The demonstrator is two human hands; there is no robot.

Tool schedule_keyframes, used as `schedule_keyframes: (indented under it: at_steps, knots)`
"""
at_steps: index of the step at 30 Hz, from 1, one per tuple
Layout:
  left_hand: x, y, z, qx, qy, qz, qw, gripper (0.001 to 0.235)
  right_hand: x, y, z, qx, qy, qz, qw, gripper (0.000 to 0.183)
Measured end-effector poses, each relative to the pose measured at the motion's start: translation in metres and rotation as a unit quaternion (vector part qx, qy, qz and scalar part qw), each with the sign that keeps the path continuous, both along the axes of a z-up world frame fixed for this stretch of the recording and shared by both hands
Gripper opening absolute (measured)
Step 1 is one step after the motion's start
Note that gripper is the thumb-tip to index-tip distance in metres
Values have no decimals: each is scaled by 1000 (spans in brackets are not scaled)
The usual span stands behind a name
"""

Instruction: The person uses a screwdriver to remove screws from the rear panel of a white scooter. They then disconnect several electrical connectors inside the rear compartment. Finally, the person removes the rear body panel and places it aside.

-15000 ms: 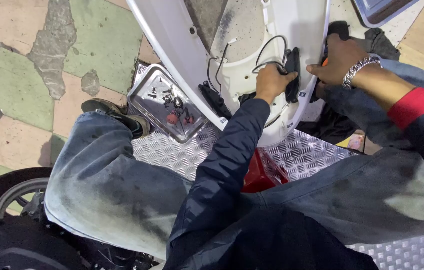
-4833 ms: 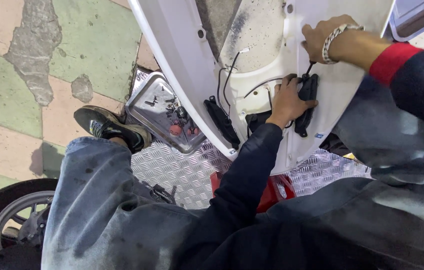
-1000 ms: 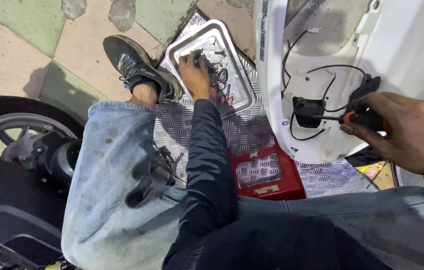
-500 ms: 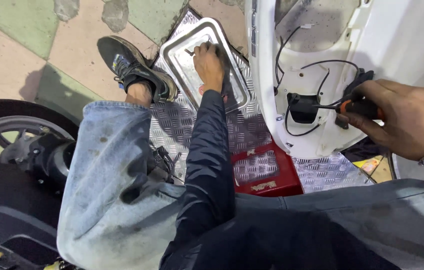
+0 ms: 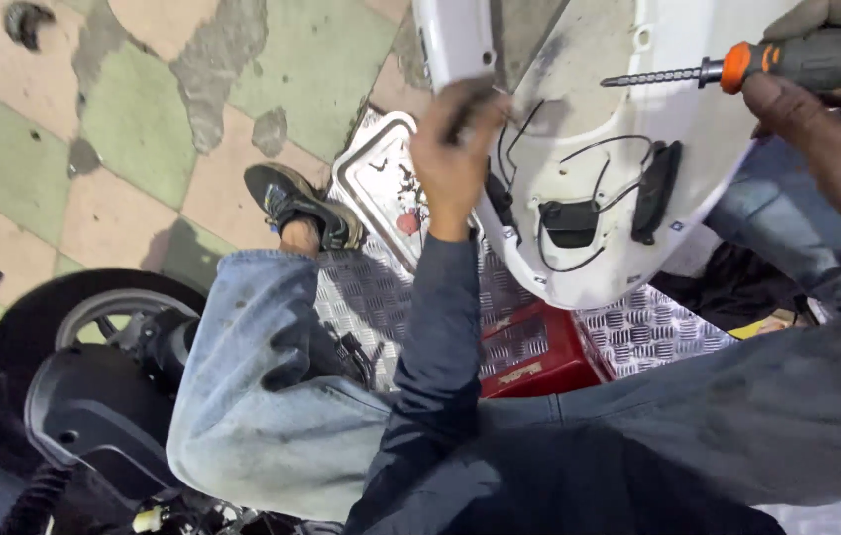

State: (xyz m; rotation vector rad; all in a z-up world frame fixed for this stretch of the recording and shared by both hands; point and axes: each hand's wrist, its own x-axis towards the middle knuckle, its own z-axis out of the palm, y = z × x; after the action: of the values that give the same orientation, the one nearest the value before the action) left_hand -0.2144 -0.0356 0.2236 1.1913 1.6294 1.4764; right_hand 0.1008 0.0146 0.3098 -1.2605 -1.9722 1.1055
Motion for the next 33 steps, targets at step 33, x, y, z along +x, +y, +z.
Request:
schedule_keyframes:
  at_steps: [33]
  knots:
    - [74, -6, 34, -50, -89, -338, 936, 24, 27, 18, 25, 93, -166, 148, 971, 38]
